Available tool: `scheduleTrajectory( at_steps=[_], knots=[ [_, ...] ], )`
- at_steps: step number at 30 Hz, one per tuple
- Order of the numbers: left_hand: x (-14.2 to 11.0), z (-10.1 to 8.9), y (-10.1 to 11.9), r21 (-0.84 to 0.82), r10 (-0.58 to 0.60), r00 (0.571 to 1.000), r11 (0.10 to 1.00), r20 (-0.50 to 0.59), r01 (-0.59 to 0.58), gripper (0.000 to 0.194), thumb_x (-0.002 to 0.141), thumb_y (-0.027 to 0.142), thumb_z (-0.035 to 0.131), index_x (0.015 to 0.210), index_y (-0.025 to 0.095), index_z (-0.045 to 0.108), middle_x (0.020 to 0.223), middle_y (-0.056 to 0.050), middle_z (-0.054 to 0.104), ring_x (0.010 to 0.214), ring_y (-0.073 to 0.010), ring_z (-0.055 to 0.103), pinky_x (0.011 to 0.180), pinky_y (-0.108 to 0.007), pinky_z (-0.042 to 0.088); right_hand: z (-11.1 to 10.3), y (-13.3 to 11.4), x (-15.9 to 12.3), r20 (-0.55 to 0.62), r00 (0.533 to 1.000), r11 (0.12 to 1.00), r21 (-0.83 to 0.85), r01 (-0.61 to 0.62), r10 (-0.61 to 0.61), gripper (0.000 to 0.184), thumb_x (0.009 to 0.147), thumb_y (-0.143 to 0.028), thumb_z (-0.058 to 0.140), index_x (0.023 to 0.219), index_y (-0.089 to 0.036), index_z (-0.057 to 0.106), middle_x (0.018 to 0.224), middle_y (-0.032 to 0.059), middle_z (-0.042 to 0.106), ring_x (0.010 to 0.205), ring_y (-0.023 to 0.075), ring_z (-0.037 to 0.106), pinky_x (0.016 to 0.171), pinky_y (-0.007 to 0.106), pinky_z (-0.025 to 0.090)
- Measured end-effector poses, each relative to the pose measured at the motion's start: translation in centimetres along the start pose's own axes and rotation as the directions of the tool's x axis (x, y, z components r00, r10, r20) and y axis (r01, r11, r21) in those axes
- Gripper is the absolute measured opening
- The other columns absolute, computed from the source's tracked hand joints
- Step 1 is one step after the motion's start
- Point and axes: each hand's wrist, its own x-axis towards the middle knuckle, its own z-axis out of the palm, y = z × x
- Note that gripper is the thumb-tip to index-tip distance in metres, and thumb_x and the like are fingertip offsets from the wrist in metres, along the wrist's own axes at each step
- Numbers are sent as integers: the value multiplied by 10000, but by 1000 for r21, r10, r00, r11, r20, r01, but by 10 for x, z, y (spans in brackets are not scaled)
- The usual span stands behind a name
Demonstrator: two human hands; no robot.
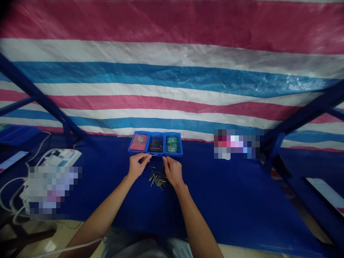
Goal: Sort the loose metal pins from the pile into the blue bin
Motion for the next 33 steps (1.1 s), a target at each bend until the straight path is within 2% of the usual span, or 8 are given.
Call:
scheduleTrajectory(
  at_steps=[3, 5, 10, 14, 16, 19, 23, 33],
  knots=[
    [1, 1, -5, 22, -79, 972, 996, -221, 86, 275, 876, 402, 670, 895, 157, 792, 542, 21, 593, 490, -103, 489, 560, -233, 428, -1, 0, 0, -6, 1000, 1000, 14, -5, 5, 447, 1049, -413, 362, 667, -210, 472, 586, -12, 521, 534, 131, 493, 573, 246, 348],
    [3, 2, -10, 39, -139, 942, 987, -305, 158, 301, 861, 414, 685, 958, 153, 801, 468, 57, 473, 453, -82, 408, 527, -219, 387, -1, -1, 0, 2, 1000, 1000, 16, -1, 1, 444, 1047, -409, 372, 664, -209, 473, 584, -14, 520, 532, 129, 492, 575, 246, 349],
    [4, 4, -17, 37, -196, 955, 977, -222, 209, 406, 847, 430, 699, 1143, 156, 751, 463, 87, 386, 447, -63, 360, 526, -191, 360, -1, 0, 1, 15, 1000, 1000, 4, 0, 0, 401, 1042, -379, 391, 715, -205, 545, 614, 2, 573, 551, 140, 530, 583, 252, 363],
    [2, 2, -15, 17, -167, 972, 985, -166, 173, 348, 872, 426, 670, 1072, 160, 770, 468, 80, 396, 448, -67, 368, 526, -191, 357, -5, 8, 3, 94, 994, 997, 47, 58, -62, 232, 1017, -280, 445, 955, -213, 659, 867, 50, 680, 791, 186, 640, 732, 272, 456],
    [2, 2, -13, 17, -147, 982, 988, -119, 150, 320, 891, 419, 647, 1038, 165, 773, 470, 75, 400, 451, -73, 373, 525, -194, 353, -8, 15, 5, 173, 979, 993, 58, 99, -108, 224, 988, -209, 480, 1043, -249, 694, 991, 49, 669, 864, 185, 646, 795, 288, 480],
    [0, 3, -11, 33, -111, 993, 993, -41, 112, 311, 911, 417, 619, 1033, 173, 769, 477, 71, 398, 455, -77, 359, 523, -200, 342, -10, 24, 6, 263, 954, 989, 65, 132, -144, 263, 930, -136, 544, 1033, -278, 740, 1045, 46, 632, 905, 184, 640, 830, 300, 494],
    [-1, 5, -12, 61, -81, 996, 995, 21, 80, 351, 926, 451, 583, 999, 164, 772, 488, 66, 378, 459, -80, 329, 504, -208, 306, -10, 27, 7, 290, 946, 988, 96, 124, -147, 238, 877, -95, 599, 948, -251, 764, 999, 44, 632, 882, 184, 642, 821, 306, 502],
    [-2, 5, -12, 117, -40, 984, 993, 175, 20, 271, 938, 378, 593, 1034, 194, 767, 505, 62, 453, 470, -77, 376, 524, -194, 328, -5, 18, 4, 305, 944, 991, -7, 133, -125, 204, 938, -93, 496, 866, -224, 635, 907, 22, 610, 791, 154, 619, 735, 252, 457]
  ],
)
